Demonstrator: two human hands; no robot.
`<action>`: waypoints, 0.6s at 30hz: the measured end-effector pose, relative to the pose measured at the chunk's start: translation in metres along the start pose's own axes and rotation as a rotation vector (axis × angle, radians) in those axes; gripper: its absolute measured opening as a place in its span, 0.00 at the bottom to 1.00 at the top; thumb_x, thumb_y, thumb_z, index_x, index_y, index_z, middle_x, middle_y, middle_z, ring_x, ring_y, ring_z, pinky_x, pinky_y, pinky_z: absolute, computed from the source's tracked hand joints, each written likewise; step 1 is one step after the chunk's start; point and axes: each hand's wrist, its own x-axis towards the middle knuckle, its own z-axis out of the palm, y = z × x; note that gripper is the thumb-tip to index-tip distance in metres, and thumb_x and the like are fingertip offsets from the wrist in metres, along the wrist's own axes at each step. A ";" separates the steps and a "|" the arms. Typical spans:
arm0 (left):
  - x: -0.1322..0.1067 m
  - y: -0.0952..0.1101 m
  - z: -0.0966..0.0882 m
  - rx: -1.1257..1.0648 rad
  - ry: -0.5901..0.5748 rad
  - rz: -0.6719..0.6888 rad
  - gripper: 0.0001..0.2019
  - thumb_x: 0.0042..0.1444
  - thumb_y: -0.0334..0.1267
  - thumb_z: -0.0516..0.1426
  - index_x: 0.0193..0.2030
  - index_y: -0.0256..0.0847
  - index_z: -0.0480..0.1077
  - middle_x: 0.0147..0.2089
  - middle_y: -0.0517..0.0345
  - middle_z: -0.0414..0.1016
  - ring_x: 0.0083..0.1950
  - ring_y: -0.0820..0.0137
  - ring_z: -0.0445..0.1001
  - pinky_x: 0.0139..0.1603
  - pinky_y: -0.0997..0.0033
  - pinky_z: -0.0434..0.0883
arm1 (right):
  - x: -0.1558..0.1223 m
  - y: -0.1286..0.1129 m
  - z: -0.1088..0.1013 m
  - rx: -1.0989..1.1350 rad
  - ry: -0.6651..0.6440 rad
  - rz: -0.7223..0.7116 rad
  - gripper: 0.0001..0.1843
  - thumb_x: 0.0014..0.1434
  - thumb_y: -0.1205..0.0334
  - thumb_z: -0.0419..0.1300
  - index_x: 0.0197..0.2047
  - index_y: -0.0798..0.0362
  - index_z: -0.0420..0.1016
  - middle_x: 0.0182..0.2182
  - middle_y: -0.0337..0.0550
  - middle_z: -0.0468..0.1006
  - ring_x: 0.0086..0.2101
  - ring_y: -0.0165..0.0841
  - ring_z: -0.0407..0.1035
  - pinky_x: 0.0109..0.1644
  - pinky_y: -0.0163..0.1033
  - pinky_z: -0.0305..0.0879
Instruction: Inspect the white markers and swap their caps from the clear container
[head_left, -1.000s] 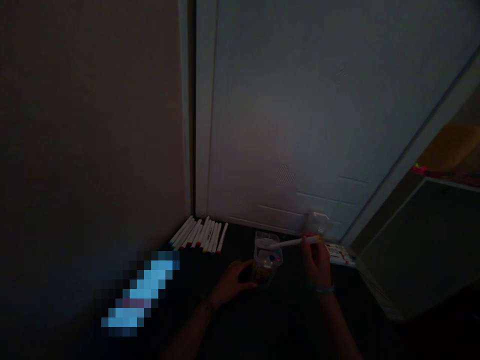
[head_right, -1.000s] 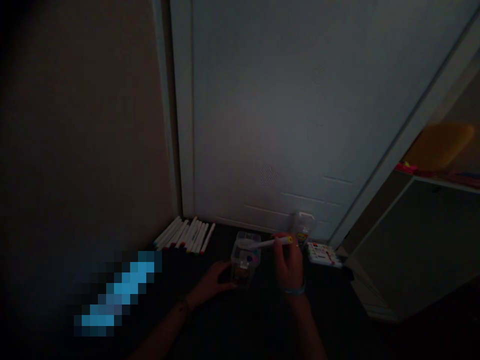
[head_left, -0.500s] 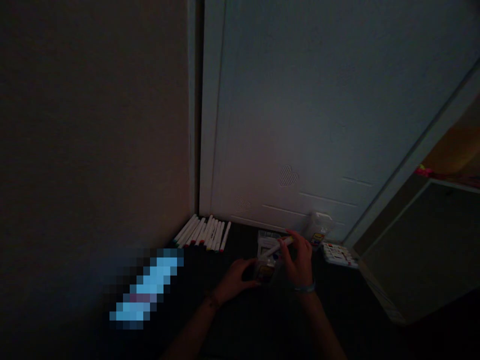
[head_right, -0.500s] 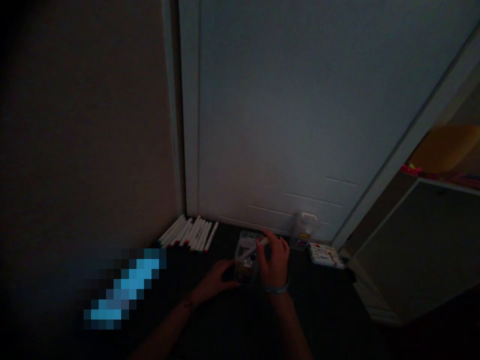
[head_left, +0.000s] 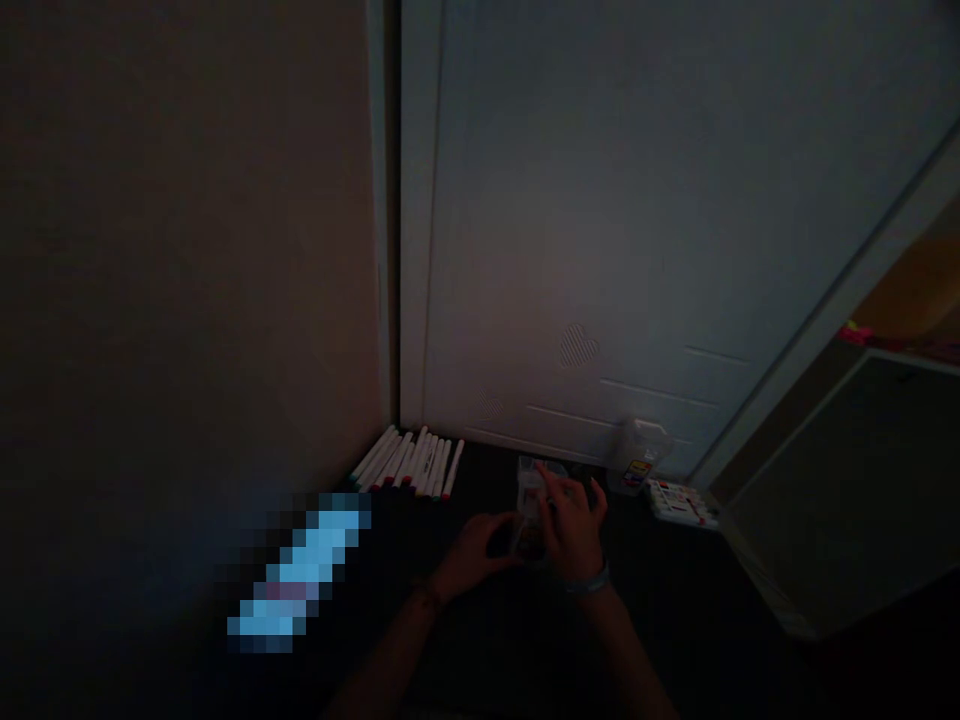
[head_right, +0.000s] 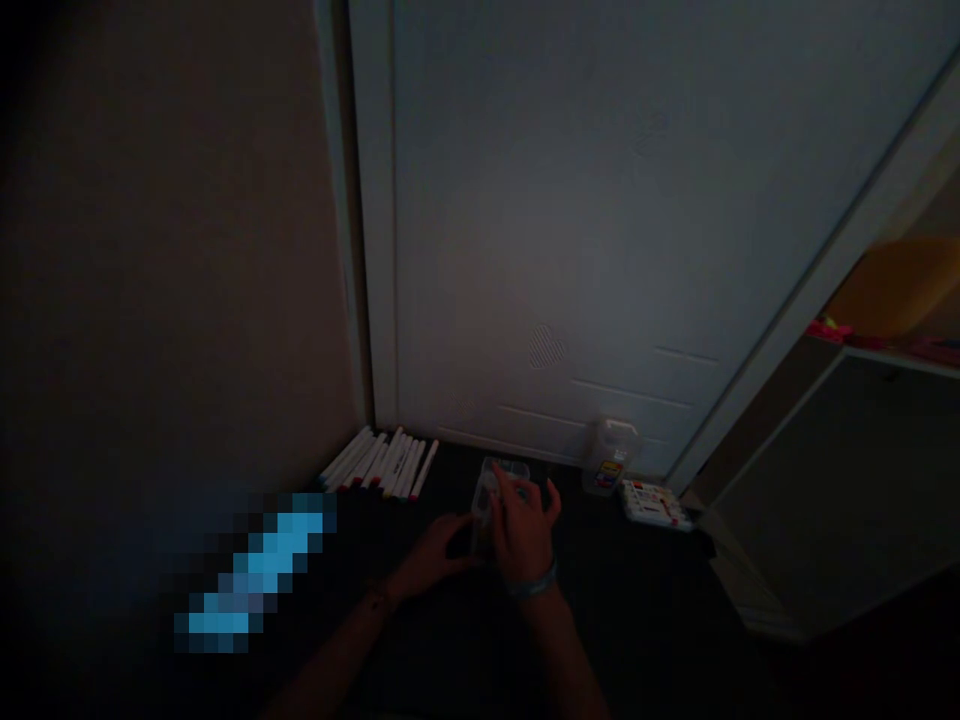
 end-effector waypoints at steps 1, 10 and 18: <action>0.000 0.000 0.000 0.000 0.005 0.000 0.30 0.43 0.47 0.62 0.55 0.46 0.62 0.52 0.53 0.69 0.53 0.60 0.66 0.54 0.60 0.61 | -0.001 0.001 0.000 -0.006 -0.017 -0.016 0.23 0.60 0.65 0.49 0.58 0.39 0.58 0.37 0.40 0.77 0.46 0.41 0.62 0.57 0.59 0.30; 0.000 0.001 0.000 -0.010 0.007 0.003 0.31 0.43 0.49 0.62 0.55 0.45 0.63 0.53 0.54 0.69 0.52 0.61 0.66 0.54 0.62 0.61 | -0.004 -0.004 -0.006 -0.056 -0.097 -0.033 0.19 0.61 0.66 0.48 0.54 0.41 0.64 0.37 0.37 0.77 0.45 0.37 0.63 0.58 0.57 0.29; -0.001 -0.003 0.001 -0.020 0.006 -0.019 0.32 0.43 0.51 0.61 0.56 0.46 0.62 0.54 0.53 0.68 0.54 0.61 0.65 0.55 0.61 0.61 | -0.017 0.016 -0.005 0.080 0.151 0.072 0.19 0.61 0.61 0.46 0.55 0.46 0.62 0.50 0.43 0.69 0.50 0.38 0.59 0.57 0.53 0.42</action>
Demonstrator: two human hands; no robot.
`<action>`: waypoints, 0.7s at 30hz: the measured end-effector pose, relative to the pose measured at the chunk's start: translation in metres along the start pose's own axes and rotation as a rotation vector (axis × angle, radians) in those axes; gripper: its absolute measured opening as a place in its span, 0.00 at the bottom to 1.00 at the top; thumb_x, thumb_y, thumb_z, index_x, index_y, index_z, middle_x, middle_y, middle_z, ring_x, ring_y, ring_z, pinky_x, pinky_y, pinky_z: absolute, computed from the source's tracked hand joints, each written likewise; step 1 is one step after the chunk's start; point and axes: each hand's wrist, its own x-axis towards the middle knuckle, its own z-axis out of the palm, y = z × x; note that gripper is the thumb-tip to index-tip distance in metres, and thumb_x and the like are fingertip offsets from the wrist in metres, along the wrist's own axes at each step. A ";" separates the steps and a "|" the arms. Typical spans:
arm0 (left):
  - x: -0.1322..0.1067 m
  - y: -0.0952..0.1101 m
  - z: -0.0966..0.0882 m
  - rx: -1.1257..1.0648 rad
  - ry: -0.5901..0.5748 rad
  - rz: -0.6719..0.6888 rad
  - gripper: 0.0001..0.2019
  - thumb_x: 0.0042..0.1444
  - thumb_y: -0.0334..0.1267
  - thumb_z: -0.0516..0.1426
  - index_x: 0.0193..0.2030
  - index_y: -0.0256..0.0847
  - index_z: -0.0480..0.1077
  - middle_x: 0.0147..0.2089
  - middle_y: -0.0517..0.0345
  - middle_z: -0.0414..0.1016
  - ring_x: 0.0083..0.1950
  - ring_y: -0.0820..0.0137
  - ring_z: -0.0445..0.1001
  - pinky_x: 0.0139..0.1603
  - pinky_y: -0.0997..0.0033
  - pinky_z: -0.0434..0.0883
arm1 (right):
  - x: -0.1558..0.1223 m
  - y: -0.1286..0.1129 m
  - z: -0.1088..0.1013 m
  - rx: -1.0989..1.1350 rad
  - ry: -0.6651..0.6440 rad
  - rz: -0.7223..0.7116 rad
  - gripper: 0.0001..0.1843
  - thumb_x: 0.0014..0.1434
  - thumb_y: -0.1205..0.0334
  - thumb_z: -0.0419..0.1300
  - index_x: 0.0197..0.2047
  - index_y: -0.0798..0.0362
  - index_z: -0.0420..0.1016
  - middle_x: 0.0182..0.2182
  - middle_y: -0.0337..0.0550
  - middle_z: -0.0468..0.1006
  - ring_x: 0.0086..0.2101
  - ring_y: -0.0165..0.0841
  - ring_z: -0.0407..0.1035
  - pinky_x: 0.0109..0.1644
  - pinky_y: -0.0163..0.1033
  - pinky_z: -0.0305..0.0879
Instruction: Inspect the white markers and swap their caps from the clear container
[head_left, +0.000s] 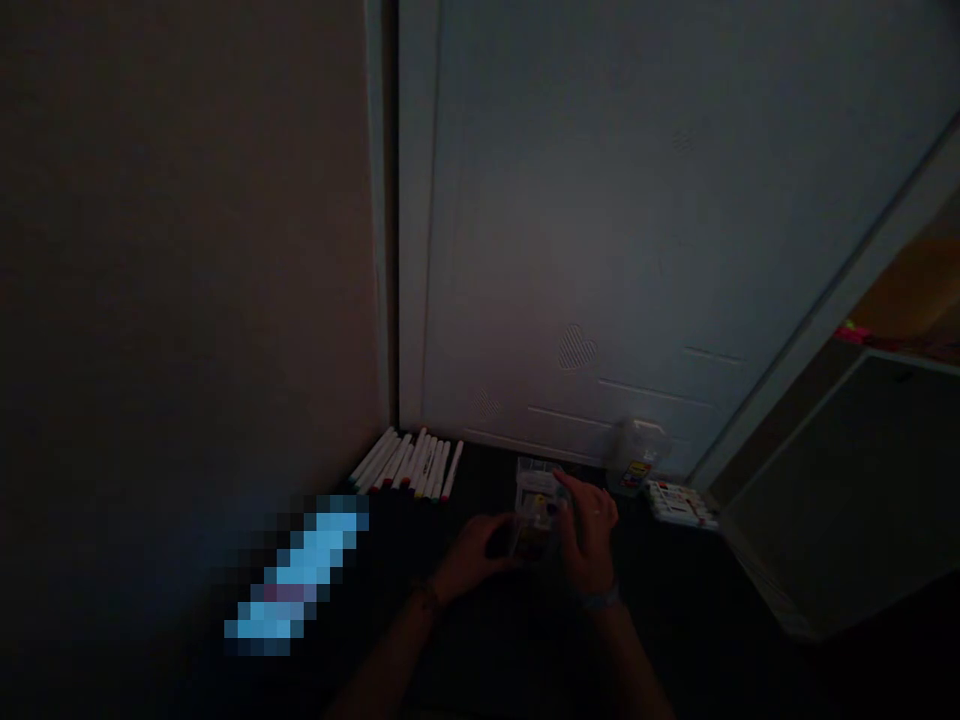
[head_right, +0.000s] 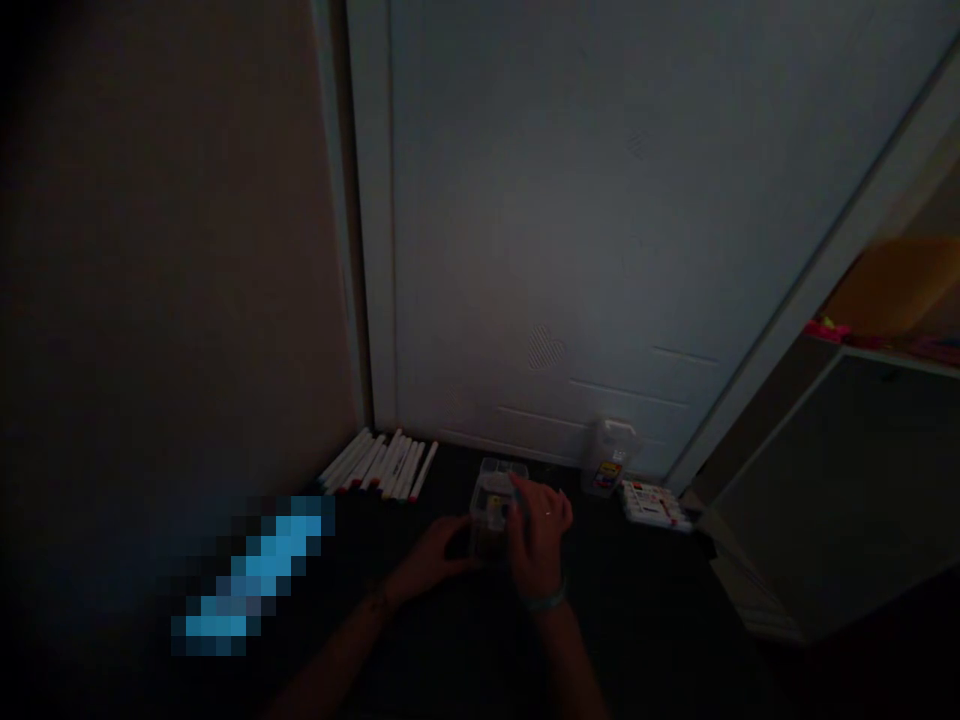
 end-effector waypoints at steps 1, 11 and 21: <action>0.000 -0.001 0.000 0.002 -0.001 0.000 0.32 0.43 0.51 0.61 0.56 0.46 0.62 0.54 0.53 0.68 0.54 0.60 0.65 0.55 0.61 0.61 | -0.004 0.009 0.002 0.056 0.083 0.048 0.18 0.62 0.60 0.45 0.54 0.48 0.62 0.50 0.45 0.68 0.50 0.38 0.59 0.56 0.51 0.46; 0.002 -0.013 0.005 -0.017 -0.008 -0.015 0.33 0.42 0.49 0.62 0.56 0.45 0.62 0.55 0.51 0.67 0.55 0.59 0.64 0.56 0.58 0.61 | -0.042 0.063 0.054 0.613 0.125 0.432 0.25 0.63 0.50 0.39 0.57 0.52 0.59 0.56 0.48 0.62 0.54 0.37 0.58 0.56 0.46 0.55; 0.008 0.006 -0.002 -0.218 0.256 -0.020 0.21 0.62 0.44 0.40 0.60 0.42 0.53 0.57 0.49 0.63 0.58 0.66 0.62 0.58 0.60 0.60 | -0.047 0.069 0.070 0.801 -0.059 0.574 0.32 0.59 0.40 0.42 0.59 0.50 0.59 0.54 0.44 0.67 0.56 0.37 0.58 0.59 0.46 0.54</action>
